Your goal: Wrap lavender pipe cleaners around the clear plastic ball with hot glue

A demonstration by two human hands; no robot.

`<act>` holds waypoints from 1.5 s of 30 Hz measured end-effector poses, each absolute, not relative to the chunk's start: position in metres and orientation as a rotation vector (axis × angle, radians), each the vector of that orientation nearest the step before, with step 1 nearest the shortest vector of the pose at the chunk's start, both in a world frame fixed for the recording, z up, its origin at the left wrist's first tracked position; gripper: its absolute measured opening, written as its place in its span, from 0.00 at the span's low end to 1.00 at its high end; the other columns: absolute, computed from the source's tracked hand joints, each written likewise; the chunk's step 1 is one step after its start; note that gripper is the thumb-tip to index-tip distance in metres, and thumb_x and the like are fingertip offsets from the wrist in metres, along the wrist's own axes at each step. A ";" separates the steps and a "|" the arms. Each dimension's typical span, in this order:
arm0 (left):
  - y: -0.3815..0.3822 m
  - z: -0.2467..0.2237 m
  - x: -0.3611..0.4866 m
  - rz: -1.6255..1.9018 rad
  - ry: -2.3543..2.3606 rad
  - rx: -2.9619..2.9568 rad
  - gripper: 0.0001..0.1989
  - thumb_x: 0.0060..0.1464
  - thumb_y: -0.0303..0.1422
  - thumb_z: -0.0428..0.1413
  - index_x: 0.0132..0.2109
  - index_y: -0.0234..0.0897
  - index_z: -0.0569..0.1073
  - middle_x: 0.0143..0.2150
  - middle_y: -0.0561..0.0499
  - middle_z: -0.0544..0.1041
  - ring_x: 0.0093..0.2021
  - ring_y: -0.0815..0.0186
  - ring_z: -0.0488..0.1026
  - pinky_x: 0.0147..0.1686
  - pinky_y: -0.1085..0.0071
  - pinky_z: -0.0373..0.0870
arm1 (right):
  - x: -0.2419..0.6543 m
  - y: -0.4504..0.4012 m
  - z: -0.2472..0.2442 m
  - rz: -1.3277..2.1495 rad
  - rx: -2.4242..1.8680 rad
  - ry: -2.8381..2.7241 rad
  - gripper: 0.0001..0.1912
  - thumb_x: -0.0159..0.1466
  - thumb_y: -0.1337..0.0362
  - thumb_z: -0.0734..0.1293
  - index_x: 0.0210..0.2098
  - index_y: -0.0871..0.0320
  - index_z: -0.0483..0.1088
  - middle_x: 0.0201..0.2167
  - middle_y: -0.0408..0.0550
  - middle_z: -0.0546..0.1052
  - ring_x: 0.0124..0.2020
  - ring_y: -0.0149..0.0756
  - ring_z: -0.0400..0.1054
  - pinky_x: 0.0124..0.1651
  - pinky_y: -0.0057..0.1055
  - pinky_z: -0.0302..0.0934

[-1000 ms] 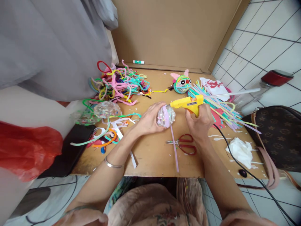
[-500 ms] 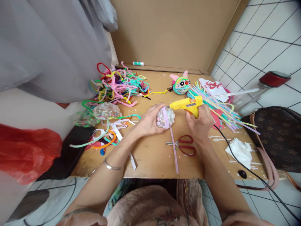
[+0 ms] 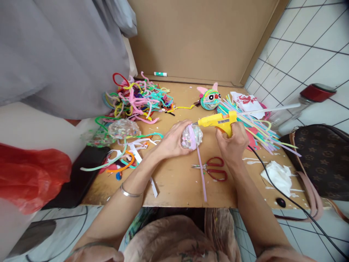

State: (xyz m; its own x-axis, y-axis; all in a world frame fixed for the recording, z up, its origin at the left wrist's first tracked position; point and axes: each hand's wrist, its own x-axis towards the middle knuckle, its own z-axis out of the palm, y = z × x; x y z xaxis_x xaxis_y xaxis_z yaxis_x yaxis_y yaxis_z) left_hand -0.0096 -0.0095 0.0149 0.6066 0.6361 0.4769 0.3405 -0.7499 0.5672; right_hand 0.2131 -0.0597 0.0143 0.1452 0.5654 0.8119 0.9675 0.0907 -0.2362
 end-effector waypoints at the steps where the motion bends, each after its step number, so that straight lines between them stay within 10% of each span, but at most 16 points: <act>1: -0.009 0.015 -0.010 0.952 0.777 2.415 0.41 0.42 0.35 0.63 0.62 0.32 0.59 0.63 0.33 0.65 0.64 0.48 0.64 0.65 0.50 0.61 | 0.213 -0.060 0.015 -0.612 -1.578 -1.520 0.07 0.61 0.60 0.64 0.37 0.57 0.67 0.33 0.51 0.72 0.37 0.42 0.67 0.36 0.34 0.57; 45: -0.010 0.014 -0.010 0.924 0.793 2.435 0.42 0.42 0.36 0.64 0.63 0.34 0.58 0.65 0.34 0.64 0.65 0.47 0.63 0.65 0.49 0.61 | 0.214 -0.063 0.025 -0.533 -1.611 -1.562 0.04 0.59 0.62 0.64 0.32 0.55 0.64 0.30 0.47 0.72 0.33 0.40 0.66 0.34 0.33 0.56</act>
